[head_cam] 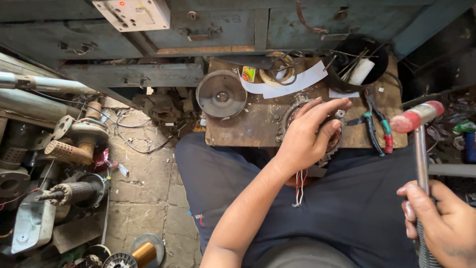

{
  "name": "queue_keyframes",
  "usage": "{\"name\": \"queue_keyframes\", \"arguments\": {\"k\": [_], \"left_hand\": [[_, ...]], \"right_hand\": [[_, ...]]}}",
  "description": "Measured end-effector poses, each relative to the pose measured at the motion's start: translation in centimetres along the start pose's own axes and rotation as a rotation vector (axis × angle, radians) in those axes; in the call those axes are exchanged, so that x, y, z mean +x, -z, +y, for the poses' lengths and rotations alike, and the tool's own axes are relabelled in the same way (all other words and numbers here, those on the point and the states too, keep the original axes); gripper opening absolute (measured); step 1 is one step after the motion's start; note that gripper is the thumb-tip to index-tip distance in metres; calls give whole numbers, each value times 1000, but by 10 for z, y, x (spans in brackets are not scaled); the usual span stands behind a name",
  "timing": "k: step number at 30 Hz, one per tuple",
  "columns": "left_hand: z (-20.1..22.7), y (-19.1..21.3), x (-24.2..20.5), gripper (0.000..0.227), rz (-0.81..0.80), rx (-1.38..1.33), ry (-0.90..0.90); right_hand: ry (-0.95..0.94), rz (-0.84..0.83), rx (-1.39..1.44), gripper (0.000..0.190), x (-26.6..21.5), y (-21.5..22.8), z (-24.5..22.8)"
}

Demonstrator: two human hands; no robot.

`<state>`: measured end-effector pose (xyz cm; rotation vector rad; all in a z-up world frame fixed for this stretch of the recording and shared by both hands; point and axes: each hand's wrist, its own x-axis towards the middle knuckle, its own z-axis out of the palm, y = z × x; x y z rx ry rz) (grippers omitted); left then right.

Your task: The person assembles an electric motor by inserting a rotor into a stator and securing it with a hammer. They then attach a metal end cap, insert a metal rod into the shaft, and tighten bolts on the end cap using a wrench.

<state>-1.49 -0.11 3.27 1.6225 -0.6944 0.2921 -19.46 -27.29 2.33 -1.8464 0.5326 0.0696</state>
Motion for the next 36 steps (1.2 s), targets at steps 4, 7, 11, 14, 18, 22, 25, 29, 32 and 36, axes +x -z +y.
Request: {"name": "queue_keyframes", "arguments": {"k": [4, 7, 11, 14, 18, 22, 25, 29, 32, 36], "left_hand": [[-4, -2, -1, 25, -36, 25, 57], [-8, -4, 0, 20, 6, 54, 54], [-10, -7, -2, 20, 77, 105, 40], [-9, -10, -2, 19, 141, 130, 70], [-3, -16, 1, 30, 268, 226, 61], [2, -12, 3, 27, 213, 167, 5], [3, -12, 5, 22, 193, 122, 14], [5, -8, 8, 16, 188, 58, 13], [10, -4, 9, 8, 170, -61, 24], [1, 18, 8, 13, 320, -166, 11]], "right_hand": [[-3, -26, -21, 27, -1, -6, 0], [-46, -56, -38, 27, 0, -7, 6], [-116, -64, -118, 28, -1, -7, 12], [-133, -63, -95, 28, -3, -12, 10], [-155, 10, -169, 30, -4, -24, -5], [-143, 134, -194, 32, 8, -34, -19], [-126, 193, -257, 41, 29, -43, -13], [-107, 203, -149, 48, 62, -56, 3], [-73, 215, -97, 53, 80, -66, 8], [-38, 238, -117, 52, 93, -74, 0]]}}
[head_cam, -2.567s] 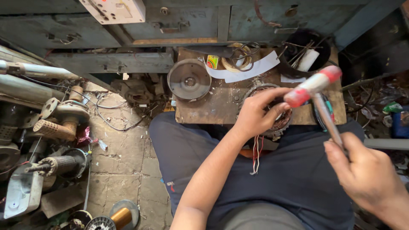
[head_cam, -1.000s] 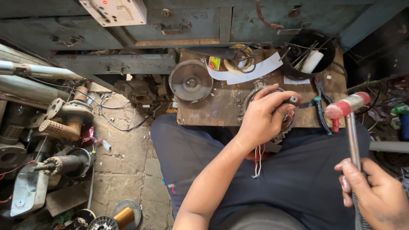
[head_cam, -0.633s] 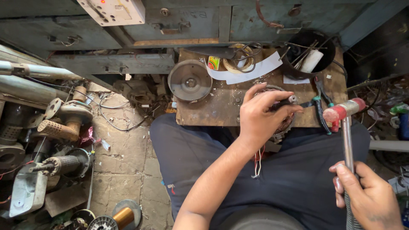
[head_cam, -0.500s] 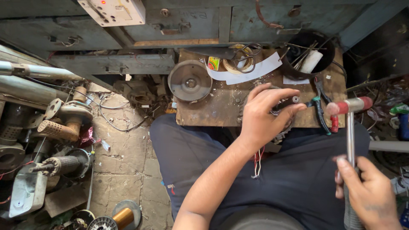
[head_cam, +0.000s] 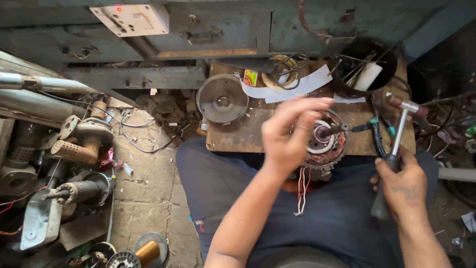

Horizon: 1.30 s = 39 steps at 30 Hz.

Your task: The person assembles an electric motor by inserting a rotor into a stator and securing it with a hammer. They then attach a metal end cap, insert a metal rod into the shaft, and tighten bolts on the end cap using a wrench.

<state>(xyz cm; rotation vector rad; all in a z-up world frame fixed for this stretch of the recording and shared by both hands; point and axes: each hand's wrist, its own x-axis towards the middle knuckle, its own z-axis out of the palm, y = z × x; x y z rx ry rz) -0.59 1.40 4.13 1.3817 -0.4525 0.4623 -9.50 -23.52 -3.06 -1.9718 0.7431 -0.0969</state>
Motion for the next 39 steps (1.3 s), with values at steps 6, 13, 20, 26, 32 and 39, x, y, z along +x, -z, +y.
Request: {"name": "queue_keyframes", "arguments": {"k": [6, 13, 20, 26, 32, 39], "left_hand": [[-50, 108, 5, 15, 625, 355, 80], [-80, 196, -6, 35, 666, 896, 384], [-98, 167, -4, 46, 404, 1120, 652], [-114, 176, -9, 31, 480, 1014, 575], [-92, 177, -10, 30, 513, 950, 530], [-46, 143, -14, 28, 562, 458, 51]], "right_hand": [[93, 50, 5, 49, 10, -15, -9], [470, 175, -447, 51, 23, -25, 6], [403, 79, -516, 62, 27, -25, 16], [530, 130, -571, 56, 21, -29, 20], [490, 177, -446, 46, 4, -26, 11], [568, 226, -51, 21, -49, 3, -38]]}}
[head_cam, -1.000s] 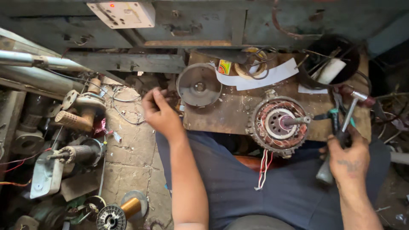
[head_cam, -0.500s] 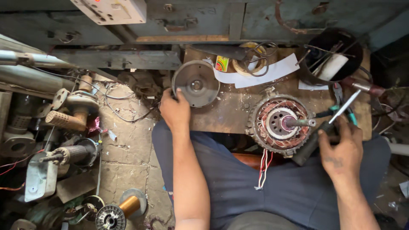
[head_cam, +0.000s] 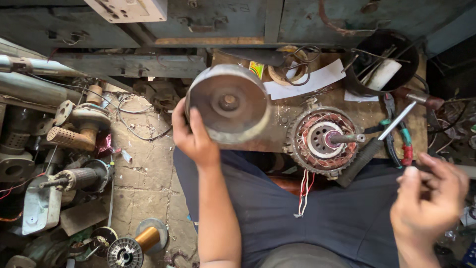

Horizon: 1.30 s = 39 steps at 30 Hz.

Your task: The person assembles an electric motor by inserting a rotor into a stator and securing it with a hammer. They then attach a metal end cap, insert a metal rod into the shaft, and tighten bolts on the end cap using a wrench.

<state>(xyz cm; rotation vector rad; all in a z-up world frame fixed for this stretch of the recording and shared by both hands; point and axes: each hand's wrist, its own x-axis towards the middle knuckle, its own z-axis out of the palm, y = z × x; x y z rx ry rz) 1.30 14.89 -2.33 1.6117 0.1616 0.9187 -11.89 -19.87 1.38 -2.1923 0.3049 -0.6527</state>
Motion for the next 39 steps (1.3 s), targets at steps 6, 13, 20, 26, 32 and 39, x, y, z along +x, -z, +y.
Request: {"name": "queue_keyframes", "arguments": {"k": [6, 13, 20, 26, 32, 39], "left_hand": [[66, -41, -47, 38, -1, -252, -297], [110, -70, -14, 66, -601, -141, -958], [109, -80, -35, 114, -1043, -454, -213], [88, -66, -31, 134, -1173, -489, -154], [87, -76, -43, 141, -1105, -434, -135], [87, -64, -38, 138, -1153, -362, -110]], "right_hand": [[-338, -159, 618, 25, 9, 22, -42], [-61, -298, 328, 50, 47, 33, -109], [139, -243, 620, 50, 64, -8, -104], [118, -282, 659, 50, 60, -31, -85], [59, -276, 760, 46, 58, -39, -65], [39, -275, 686, 47, 47, -41, -60]]}}
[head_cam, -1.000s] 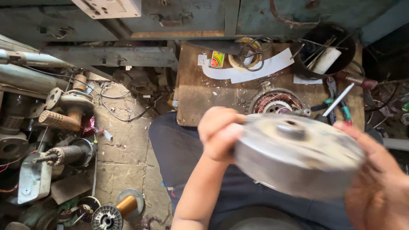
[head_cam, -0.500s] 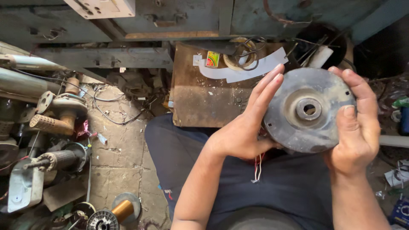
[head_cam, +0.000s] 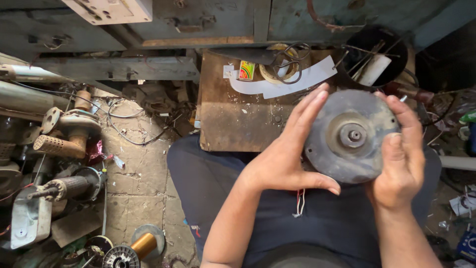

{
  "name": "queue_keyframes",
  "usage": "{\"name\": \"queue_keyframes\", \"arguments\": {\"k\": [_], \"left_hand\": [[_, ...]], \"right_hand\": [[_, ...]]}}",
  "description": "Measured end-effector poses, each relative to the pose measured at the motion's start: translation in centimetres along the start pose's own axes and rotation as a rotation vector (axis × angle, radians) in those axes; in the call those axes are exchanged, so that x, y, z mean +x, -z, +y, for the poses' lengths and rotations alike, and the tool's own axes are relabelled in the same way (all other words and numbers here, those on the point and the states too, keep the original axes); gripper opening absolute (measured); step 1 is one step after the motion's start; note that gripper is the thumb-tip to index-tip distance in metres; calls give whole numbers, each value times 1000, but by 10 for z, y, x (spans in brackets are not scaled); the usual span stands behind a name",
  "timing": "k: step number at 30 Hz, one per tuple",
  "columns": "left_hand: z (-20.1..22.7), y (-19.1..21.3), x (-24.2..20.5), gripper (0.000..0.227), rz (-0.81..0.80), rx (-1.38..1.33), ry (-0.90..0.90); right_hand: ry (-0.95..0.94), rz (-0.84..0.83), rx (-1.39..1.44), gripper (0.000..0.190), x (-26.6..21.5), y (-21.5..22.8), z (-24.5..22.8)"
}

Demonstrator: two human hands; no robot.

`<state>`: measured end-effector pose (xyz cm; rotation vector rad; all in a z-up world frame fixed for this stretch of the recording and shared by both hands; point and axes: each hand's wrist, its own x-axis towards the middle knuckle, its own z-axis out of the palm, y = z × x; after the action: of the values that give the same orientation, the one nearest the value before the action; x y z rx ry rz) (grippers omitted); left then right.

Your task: The person assembles an electric motor by inserting a rotor into a stator and securing it with a hammer. They then attach a metal end cap, insert a metal rod into the shaft, and tighten bolts on the end cap using a wrench.

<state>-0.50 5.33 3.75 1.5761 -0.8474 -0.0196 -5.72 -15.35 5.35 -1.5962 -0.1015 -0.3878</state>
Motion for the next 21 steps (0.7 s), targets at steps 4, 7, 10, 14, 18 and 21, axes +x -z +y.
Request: {"name": "queue_keyframes", "arguments": {"k": [4, 7, 10, 14, 18, 21], "left_hand": [[-9, 2, -2, 139, -20, 8, 44], [-18, -1, -6, 141, -35, 33, 73], [-29, 1, -9, 146, -67, 54, 101], [-41, 2, -12, 149, -86, 76, 96], [-43, 4, -14, 148, -99, 99, 128], [-43, 4, -13, 148, -98, 85, 128]], "right_hand": [[-19, 3, -60, 51, -2, -4, 14], [-54, 8, -55, 56, -7, -5, 27], [-42, -2, -116, 58, -10, -6, 41], [-7, -17, -208, 57, -14, -6, 58], [-7, -19, -195, 57, -17, -6, 66], [-20, -17, -174, 55, -17, -5, 69]]}}
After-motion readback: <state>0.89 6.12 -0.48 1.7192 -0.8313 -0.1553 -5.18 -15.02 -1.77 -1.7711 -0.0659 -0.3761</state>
